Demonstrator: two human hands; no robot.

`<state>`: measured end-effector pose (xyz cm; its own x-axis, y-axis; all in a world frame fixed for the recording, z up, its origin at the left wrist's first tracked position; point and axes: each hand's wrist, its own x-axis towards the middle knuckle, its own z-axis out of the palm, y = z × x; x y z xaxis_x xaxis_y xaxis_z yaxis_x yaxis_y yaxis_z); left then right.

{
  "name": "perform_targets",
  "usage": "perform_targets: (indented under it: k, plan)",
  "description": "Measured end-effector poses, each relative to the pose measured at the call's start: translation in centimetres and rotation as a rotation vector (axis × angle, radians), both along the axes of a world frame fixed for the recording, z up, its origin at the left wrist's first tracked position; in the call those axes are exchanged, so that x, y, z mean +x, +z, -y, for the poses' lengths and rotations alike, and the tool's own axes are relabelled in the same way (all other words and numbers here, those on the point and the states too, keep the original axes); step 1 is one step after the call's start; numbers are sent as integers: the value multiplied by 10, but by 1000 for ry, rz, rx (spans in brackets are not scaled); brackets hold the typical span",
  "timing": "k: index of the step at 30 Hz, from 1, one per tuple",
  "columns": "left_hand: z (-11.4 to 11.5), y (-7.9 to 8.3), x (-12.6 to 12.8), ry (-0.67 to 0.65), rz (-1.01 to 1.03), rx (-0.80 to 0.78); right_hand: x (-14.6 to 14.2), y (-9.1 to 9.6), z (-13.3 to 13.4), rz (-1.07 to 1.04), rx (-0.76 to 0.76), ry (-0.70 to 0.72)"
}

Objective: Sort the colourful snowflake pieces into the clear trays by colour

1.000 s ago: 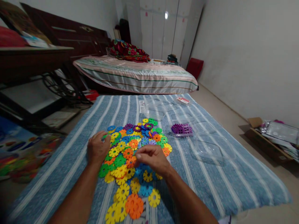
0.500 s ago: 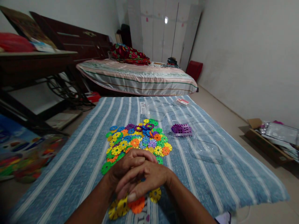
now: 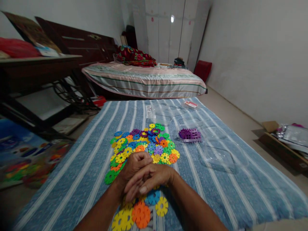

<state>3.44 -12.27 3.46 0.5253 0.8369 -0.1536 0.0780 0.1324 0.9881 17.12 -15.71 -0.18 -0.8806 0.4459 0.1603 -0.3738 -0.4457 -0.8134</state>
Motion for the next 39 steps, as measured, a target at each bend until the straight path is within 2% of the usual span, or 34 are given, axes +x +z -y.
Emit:
perform_targets:
  k: [7, 10, 12, 17, 20, 22, 24, 28, 33, 35, 39]
  plan:
    - [6, -1, 0, -267, 40, -129, -6, -34, -2, -25, -53, 153]
    - [6, -3, 0, -254, -33, -113, -8, -40, 0, -53, -82, 176]
    - [6, -5, 0, -198, -76, -68, -7, -40, 1, -81, -66, 163]
    - [7, -4, 3, -29, -158, 52, 2, -37, 2, -102, 4, 30]
    - [9, -1, 4, -120, -71, -9, 2, -41, 1, -88, 21, 21]
    - [10, 1, 4, -226, -18, -71, -2, -45, 0, -78, 16, 54]
    - [11, 2, 4, -271, -19, -111, -6, -49, 0, -81, -4, 98]
    - [12, 0, 5, -200, -105, -98, -8, -48, 1, -81, -32, 144]
    - [14, -3, 9, -22, -143, -33, 2, -40, 3, -107, -22, 40]
    - [14, -3, 10, -54, -96, -61, 4, -40, 3, -102, -13, 14]
    - [15, 2, 8, -235, -24, -143, -1, -46, -2, -54, 16, 70]
